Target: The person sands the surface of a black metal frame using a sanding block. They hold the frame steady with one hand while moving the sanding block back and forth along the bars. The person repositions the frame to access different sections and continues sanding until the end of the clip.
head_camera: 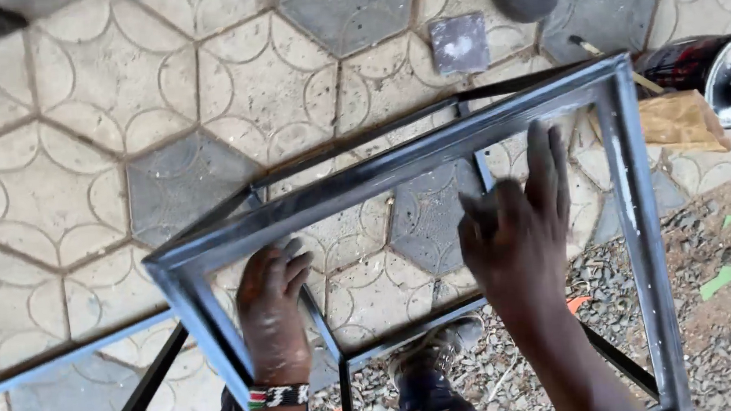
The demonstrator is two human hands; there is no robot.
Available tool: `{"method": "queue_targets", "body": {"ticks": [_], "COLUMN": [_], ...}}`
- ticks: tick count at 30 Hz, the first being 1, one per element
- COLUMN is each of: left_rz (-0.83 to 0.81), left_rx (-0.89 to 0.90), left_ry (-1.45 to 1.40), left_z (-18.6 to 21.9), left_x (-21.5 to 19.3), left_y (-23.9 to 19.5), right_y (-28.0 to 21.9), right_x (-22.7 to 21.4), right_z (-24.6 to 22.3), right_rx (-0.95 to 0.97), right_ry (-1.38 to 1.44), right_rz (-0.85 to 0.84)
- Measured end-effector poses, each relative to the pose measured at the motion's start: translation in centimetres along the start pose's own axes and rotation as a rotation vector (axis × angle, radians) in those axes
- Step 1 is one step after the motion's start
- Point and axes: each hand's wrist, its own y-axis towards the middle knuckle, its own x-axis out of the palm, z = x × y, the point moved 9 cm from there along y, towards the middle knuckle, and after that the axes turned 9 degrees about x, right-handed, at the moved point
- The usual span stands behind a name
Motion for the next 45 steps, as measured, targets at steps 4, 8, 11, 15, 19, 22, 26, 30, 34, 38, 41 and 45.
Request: {"method": "queue_targets", "body": {"ticks": [4, 8, 11, 15, 19, 22, 26, 30, 34, 38, 41, 45], "left_rz": [-0.16, -0.003, 0.205, 0.13, -0.14, -0.102, -0.073, -0.085, -0.13, -0.178, -0.207, -0.205], "left_rx": [0.415, 0.893, 1.11, 0.795, 0.149, -0.068, -0.021, 0.004, 0.058, 0.147, 0.104, 0.062], "left_ry": [0.268, 0.303, 0.477, 0.388, -0.367, -0.42, -0.437, -0.384, -0.388, -0.304, -0.322, -0.4], "left_z": [8.0, 15.2, 18.2, 12.7, 5.6, 4.5, 3.1, 5.5, 4.0, 4.2, 4.4, 5.6], "left_x": [1.4, -1.4, -4.5, -8.0, -7.5, -7.7, -9.7, -10.2, -10.3, -10.2, -9.9, -8.6], "left_y": [-4.0, -7.3, -8.6, -3.3, -1.5, -1.7, -1.0, -1.1, -1.2, -0.7, -0.9, -1.5], "right_y": [-5.5, -8.3, -8.7, -4.1, -4.2, -4.5, -9.9, -8.5, -7.7, -6.5, -4.5, -4.4], "right_x": [12.0, 9.3, 12.0, 9.9, 3.5, 6.1, 16.1, 14.7, 10.2, 13.5, 10.3, 7.3], "right_z": [-9.1, -15.8, -14.6, -6.1, 5.0, -1.0, -16.8, -18.1, -18.5, -20.0, -20.1, -20.8], "right_rx": [-0.103, -0.299, -0.376, -0.199, -0.064, 0.146, -0.337, -0.489, -0.552, -0.614, -0.684, -0.486], "right_ry": [-0.391, 0.225, 0.129, -0.178, -0.069, 0.238, -0.105, -0.069, 0.087, -0.251, -0.305, -0.311], "right_rz": [-0.735, -0.198, -0.254, -0.315, 0.15, 0.059, -0.352, -0.37, -0.198, -0.466, -0.287, -0.332]}}
